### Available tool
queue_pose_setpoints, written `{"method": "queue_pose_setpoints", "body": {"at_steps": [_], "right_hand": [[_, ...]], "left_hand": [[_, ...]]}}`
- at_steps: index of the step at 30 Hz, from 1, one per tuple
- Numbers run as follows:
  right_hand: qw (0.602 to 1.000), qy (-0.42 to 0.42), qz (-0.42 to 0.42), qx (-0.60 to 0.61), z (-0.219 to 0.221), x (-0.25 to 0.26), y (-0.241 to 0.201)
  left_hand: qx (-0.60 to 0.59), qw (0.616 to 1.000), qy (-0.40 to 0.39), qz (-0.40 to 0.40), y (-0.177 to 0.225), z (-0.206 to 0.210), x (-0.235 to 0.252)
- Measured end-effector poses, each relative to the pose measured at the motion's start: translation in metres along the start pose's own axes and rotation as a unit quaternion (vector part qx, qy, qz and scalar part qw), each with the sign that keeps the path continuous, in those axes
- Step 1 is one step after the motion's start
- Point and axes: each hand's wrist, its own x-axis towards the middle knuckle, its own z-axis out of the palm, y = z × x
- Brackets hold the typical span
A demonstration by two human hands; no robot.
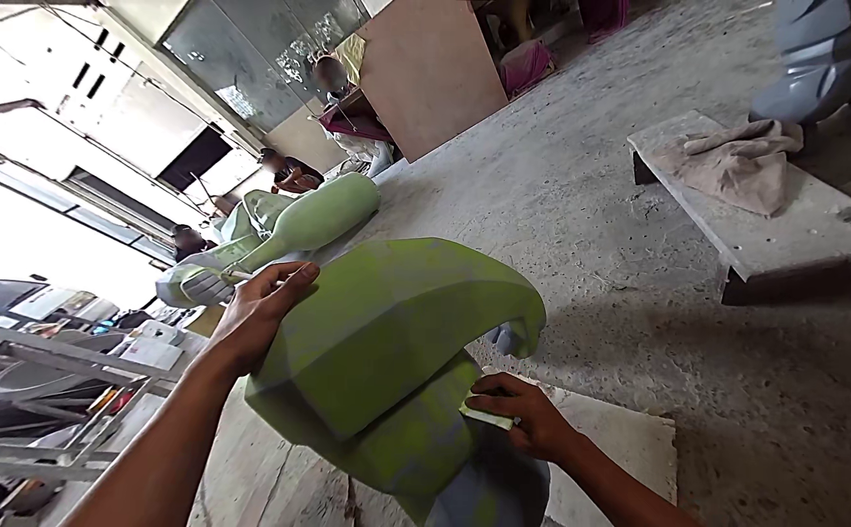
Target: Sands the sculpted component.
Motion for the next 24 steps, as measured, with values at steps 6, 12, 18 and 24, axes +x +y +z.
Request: {"method": "queue_pose_setpoints", "body": {"at_steps": [6,12,18,24], "right_hand": [[1.000,0.012,0.011,0.018,0.004,-0.014,0.002],[0.994,0.084,0.058,0.027,-0.013,-0.012,-0.018],[0.976,0.174,0.127,0.038,-0.033,-0.002,-0.037],[0.969,0.189,0.158,0.032,-0.037,-0.007,-0.041]], "left_hand": [[-0.007,1.000,-0.005,-0.001,0.002,0.000,0.003],[0.000,1.000,-0.010,-0.011,0.015,0.003,0.002],[-0.014,0.998,-0.005,-0.065,0.027,0.007,0.006],[-0.008,0.995,0.008,-0.095,0.026,0.007,0.019]]}}
